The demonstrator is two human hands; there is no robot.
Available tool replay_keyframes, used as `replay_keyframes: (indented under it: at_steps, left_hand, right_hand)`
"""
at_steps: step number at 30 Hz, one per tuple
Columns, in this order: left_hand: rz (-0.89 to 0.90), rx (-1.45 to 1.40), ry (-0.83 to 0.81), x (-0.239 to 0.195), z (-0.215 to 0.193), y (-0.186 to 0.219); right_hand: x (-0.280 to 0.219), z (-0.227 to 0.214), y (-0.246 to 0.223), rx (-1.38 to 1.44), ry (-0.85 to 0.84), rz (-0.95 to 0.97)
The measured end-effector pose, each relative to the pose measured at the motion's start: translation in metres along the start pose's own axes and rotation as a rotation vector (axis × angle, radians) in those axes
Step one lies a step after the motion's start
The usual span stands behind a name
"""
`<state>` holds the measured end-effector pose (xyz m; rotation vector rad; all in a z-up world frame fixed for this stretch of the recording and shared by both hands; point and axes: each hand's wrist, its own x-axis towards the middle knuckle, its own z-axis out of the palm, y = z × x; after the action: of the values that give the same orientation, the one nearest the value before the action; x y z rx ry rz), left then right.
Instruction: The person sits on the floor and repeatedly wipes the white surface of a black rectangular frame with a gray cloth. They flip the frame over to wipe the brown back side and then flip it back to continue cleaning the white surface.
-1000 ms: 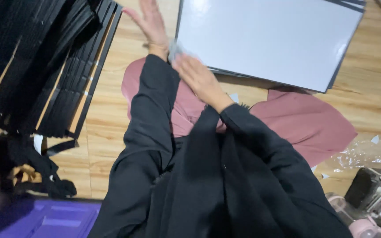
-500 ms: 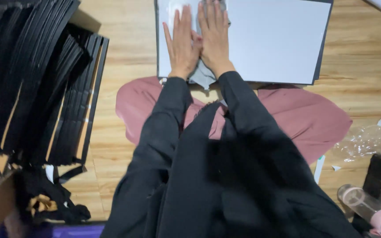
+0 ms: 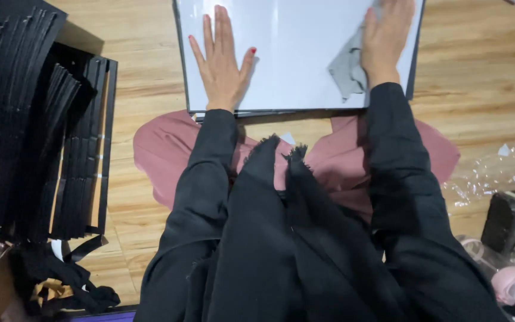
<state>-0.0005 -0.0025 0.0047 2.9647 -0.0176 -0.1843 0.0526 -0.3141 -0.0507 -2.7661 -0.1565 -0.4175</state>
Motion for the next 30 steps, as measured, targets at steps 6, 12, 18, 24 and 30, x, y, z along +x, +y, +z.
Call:
replay_keyframes:
  at_steps: [6, 12, 18, 24, 30]
  left_hand:
    - [-0.014, 0.049, -0.083, -0.007, -0.017, 0.006]
    - [0.128, -0.145, 0.13, -0.006, 0.012, -0.024]
    - [0.108, -0.134, 0.039, -0.035, 0.003, -0.069]
    - [0.106, -0.132, 0.083, -0.035, 0.014, -0.069]
    - [0.041, -0.057, 0.063, -0.034, 0.012, -0.068]
  right_hand:
    - [-0.057, -0.037, 0.02, -0.053, -0.088, 0.227]
    - [-0.091, -0.038, 0.056, 0.023, 0.101, 0.228]
    - [-0.084, -0.03, 0.072, -0.342, 0.402, 0.616]
    - [-0.051, 0.049, -0.157, 0.523, 0.443, -0.046]
    - [-0.06, 0.053, -0.242, -0.13, -0.38, -0.279]
